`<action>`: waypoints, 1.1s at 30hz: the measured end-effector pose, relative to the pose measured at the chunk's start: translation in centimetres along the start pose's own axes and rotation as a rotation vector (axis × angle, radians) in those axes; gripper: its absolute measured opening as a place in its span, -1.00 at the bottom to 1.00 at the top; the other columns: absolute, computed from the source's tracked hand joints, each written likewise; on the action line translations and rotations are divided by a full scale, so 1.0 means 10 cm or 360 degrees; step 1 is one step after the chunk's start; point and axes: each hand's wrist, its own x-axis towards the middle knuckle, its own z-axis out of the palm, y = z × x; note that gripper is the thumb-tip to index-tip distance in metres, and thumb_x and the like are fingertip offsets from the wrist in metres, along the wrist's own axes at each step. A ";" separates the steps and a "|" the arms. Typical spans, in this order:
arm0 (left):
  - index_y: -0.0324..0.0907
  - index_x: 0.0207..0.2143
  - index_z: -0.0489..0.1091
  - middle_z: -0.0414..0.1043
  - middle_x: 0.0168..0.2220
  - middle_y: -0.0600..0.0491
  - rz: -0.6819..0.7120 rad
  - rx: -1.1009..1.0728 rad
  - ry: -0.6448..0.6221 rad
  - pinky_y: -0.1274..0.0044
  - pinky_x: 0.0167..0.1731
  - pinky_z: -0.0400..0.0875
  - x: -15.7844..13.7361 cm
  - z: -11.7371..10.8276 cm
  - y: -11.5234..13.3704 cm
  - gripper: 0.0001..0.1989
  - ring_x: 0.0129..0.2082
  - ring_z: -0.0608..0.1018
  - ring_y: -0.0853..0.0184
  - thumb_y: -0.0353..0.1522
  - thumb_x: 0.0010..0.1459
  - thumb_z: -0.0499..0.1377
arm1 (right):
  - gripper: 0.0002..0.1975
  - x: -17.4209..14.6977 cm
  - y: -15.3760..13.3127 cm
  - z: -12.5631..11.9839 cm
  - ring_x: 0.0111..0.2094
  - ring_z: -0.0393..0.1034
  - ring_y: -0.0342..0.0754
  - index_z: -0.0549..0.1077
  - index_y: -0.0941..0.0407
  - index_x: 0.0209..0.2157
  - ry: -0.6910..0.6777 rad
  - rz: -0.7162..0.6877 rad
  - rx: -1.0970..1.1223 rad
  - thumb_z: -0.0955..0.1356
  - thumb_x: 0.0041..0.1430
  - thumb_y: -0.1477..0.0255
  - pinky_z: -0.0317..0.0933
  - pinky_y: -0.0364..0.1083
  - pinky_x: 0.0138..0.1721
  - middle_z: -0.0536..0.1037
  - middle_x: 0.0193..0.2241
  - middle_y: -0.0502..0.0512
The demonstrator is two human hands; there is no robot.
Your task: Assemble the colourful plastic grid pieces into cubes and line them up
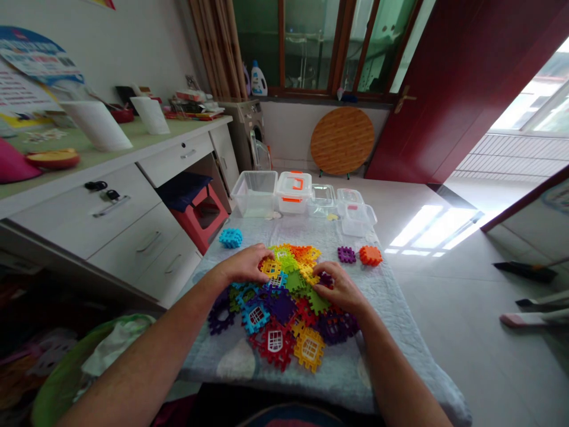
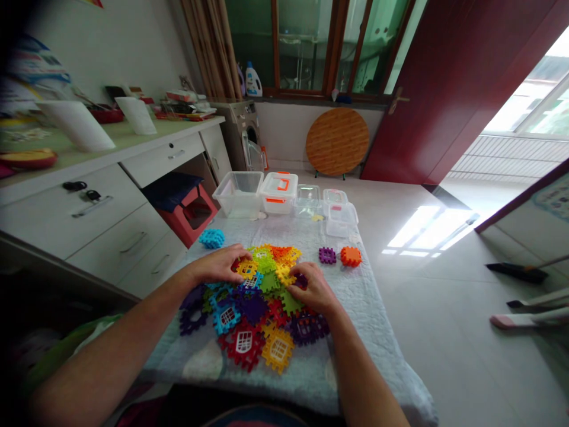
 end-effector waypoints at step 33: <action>-0.22 0.12 0.35 0.47 0.06 -0.11 0.0074 -0.0243 0.0229 0.41 0.06 0.35 0.00 0.23 0.26 -0.42 0.04 0.50 0.17 -0.50 -0.02 0.07 | -0.73 0.34 -0.42 0.22 0.03 0.38 0.04 0.47 0.04 -0.20 0.0095 -0.0345 -0.0125 0.30 0.13 0.64 0.20 0.11 0.09 0.55 -0.03 0.14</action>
